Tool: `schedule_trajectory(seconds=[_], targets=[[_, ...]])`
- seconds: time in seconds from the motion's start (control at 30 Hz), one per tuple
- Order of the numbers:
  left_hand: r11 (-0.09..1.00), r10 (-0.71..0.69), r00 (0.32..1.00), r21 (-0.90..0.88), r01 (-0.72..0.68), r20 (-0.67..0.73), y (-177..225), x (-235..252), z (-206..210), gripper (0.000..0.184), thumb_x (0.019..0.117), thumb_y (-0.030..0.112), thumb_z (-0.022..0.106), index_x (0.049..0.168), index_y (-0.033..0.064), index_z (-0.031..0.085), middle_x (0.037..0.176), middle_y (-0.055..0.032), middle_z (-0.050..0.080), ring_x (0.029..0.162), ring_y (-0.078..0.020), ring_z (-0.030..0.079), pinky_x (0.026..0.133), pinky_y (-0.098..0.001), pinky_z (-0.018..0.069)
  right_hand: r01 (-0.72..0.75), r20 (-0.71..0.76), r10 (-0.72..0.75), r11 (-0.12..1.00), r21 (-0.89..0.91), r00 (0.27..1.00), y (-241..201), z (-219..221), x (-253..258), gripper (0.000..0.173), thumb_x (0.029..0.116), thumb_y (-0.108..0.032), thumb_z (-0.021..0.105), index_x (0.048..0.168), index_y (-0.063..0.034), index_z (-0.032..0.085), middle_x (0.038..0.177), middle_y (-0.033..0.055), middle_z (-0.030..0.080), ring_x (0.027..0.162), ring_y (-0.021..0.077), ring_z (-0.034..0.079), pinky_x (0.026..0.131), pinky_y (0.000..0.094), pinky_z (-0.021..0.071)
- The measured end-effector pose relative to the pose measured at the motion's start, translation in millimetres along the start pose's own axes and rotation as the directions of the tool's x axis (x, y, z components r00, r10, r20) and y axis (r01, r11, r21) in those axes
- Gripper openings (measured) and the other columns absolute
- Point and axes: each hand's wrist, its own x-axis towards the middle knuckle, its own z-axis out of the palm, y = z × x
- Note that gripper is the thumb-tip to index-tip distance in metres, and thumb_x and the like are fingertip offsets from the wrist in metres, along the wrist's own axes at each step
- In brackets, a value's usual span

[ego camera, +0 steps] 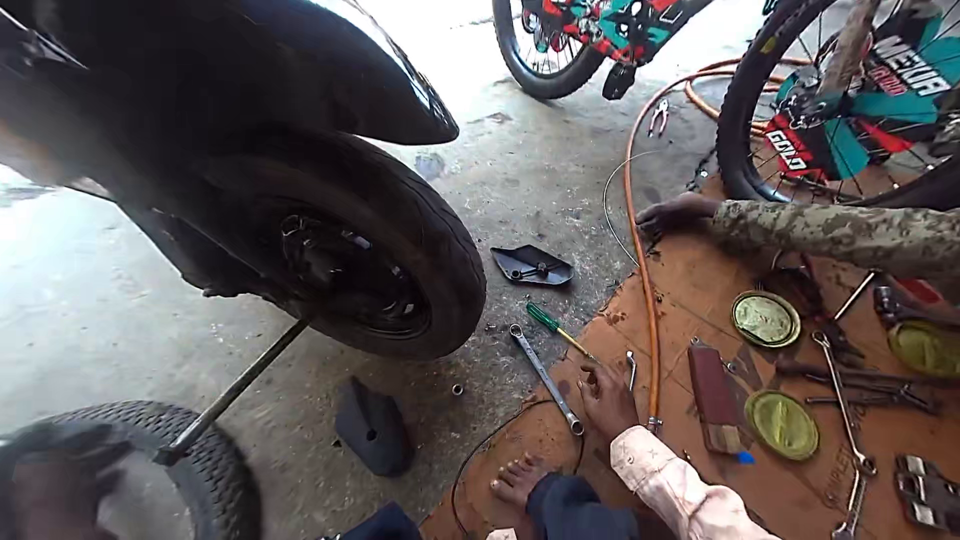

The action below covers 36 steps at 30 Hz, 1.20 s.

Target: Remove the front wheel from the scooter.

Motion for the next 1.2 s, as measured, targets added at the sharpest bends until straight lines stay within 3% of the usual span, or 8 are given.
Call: schedule_trajectory(seconds=[0.1, 0.33, 0.47, 0.57, 0.63, 0.8, 1.13, 1.2], targets=[[0.967, 0.244, 0.95, 0.026, -0.254, 0.195, -86, 17, 0, 0.048, 0.1093, 0.03, 0.039, 0.134, -0.0097, 0.052, 0.101, -0.016, 0.063, 0.077, -0.0058, 0.06, 0.068, -0.0245, 0.0527, -0.007, 0.181, 0.015, 0.999, -0.046, 0.983, -19, 10, 7, 0.039, 0.1014, -0.037, 0.057, 0.129, -0.0127, 0.068, 0.109, 0.0082, 0.073, 0.101, 0.0259, 0.069, 0.094, 0.0486, 0.0548], [0.937, 0.299, 0.929, 0.118, -0.33, 0.219, -95, 11, 12, 0.044, 0.1075, 0.033, 0.04, 0.124, -0.0007, 0.063, 0.098, -0.017, 0.067, 0.075, -0.0205, 0.06, 0.071, -0.0432, 0.0512, -0.085, 0.344, 0.173, 0.963, -0.255, 0.923, -80, 34, 44, 0.044, 0.0995, -0.04, 0.06, 0.133, -0.0118, 0.062, 0.133, 0.0143, 0.064, 0.124, 0.0323, 0.061, 0.101, 0.0546, 0.05], [0.973, 0.199, 0.955, 0.074, -0.219, 0.218, -109, 4, 17, 0.038, 0.1065, 0.03, 0.049, 0.131, 0.0028, 0.06, 0.095, -0.013, 0.069, 0.074, -0.0214, 0.066, 0.068, -0.0449, 0.0563, -0.131, 0.304, 0.107, 0.99, 0.06, 0.947, -68, 19, 40, 0.045, 0.1034, -0.024, 0.06, 0.14, 0.0011, 0.053, 0.129, 0.0263, 0.063, 0.119, 0.0411, 0.063, 0.103, 0.0594, 0.0491], [0.982, 0.173, 0.968, 0.042, -0.184, 0.184, -117, 0, 24, 0.035, 0.1054, 0.029, 0.051, 0.125, 0.0037, 0.063, 0.094, -0.0092, 0.07, 0.074, -0.0189, 0.067, 0.07, -0.0423, 0.0578, 0.007, 0.13, -0.084, 0.862, 0.506, 0.988, -50, 21, 9, 0.039, 0.1025, -0.022, 0.052, 0.134, 0.0009, 0.052, 0.085, 0.0127, 0.066, 0.067, 0.0245, 0.066, 0.063, 0.0448, 0.0579], [0.978, 0.197, 0.968, 0.034, -0.205, 0.153, -117, -2, 29, 0.033, 0.1046, 0.029, 0.051, 0.12, 0.0045, 0.066, 0.091, -0.0062, 0.07, 0.073, -0.0154, 0.067, 0.069, -0.0386, 0.058, 0.111, 0.148, -0.27, 0.75, 0.652, 0.951, -66, 13, -18, 0.038, 0.1016, -0.025, 0.048, 0.131, -0.0026, 0.054, 0.076, 0.0035, 0.063, 0.058, 0.0151, 0.06, 0.054, 0.035, 0.0548], [0.986, 0.156, 0.986, -0.072, -0.151, 0.058, -108, -7, 36, 0.035, 0.1069, 0.03, 0.045, 0.118, 0.0043, 0.066, 0.086, -0.0018, 0.068, 0.068, -0.0099, 0.063, 0.064, -0.0291, 0.0552, 0.189, 0.426, -0.608, 0.694, 0.694, 0.67, -166, 7, -16, 0.045, 0.109, -0.033, 0.04, 0.143, -0.0102, 0.058, 0.082, 0.0039, 0.064, 0.063, 0.0139, 0.058, 0.059, 0.034, 0.0528], [0.797, -0.193, 0.965, -0.546, 0.259, 0.175, -111, -32, 10, 0.046, 0.1127, 0.026, 0.025, 0.13, -0.0009, 0.057, 0.113, -0.0154, 0.072, 0.079, -0.017, 0.069, 0.068, -0.0277, 0.0552, 0.15, 0.511, -0.531, 0.778, 0.61, 0.676, -324, 55, -4, 0.041, 0.1129, -0.033, 0.035, 0.121, -0.0033, 0.062, 0.084, 0.0131, 0.062, 0.071, 0.0246, 0.061, 0.07, 0.0443, 0.0546], [0.706, -0.275, 0.93, -0.605, 0.367, 0.243, -107, -33, 8, 0.06, 0.1123, 0.04, 0.014, 0.134, 0.0005, 0.055, 0.115, -0.0138, 0.071, 0.087, -0.018, 0.07, 0.074, -0.0302, 0.0559, 0.291, 0.544, -0.627, 0.761, 0.579, 0.558, -330, 50, -26, 0.04, 0.1121, -0.032, 0.036, 0.12, -0.0034, 0.063, 0.089, 0.0152, 0.064, 0.08, 0.0281, 0.064, 0.079, 0.0489, 0.0541]])
